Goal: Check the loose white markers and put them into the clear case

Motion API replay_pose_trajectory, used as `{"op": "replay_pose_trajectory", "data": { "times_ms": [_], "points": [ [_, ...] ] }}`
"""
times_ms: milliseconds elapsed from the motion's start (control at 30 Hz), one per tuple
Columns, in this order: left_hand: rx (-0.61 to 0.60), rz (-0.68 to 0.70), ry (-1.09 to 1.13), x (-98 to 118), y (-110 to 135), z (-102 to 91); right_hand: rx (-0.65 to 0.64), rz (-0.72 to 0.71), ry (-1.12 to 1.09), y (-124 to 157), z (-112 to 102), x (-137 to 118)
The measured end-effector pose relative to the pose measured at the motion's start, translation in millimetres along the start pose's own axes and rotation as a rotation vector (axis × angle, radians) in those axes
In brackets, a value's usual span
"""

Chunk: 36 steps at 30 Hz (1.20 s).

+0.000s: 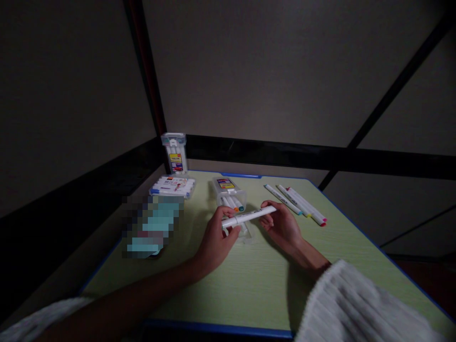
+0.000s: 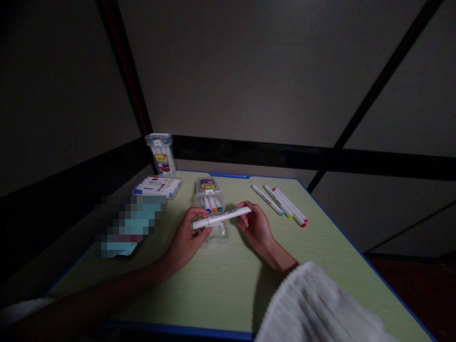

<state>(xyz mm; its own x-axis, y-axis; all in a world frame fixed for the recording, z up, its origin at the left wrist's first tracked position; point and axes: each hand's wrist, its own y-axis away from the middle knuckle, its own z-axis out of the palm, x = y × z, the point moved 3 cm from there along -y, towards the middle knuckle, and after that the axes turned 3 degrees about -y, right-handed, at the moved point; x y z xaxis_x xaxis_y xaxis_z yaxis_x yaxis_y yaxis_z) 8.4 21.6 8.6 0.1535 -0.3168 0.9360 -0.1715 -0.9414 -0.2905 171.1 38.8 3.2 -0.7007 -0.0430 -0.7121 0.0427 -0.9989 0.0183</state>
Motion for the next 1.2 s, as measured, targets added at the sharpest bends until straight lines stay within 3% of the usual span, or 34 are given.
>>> {"op": "replay_pose_trajectory", "data": {
  "times_ms": [1200],
  "points": [
    [0.009, 0.010, -0.036, 6.5, -2.4, -2.2, -0.045, -0.014, -0.086, 4.3, 2.5, -4.5]
  ]
}}
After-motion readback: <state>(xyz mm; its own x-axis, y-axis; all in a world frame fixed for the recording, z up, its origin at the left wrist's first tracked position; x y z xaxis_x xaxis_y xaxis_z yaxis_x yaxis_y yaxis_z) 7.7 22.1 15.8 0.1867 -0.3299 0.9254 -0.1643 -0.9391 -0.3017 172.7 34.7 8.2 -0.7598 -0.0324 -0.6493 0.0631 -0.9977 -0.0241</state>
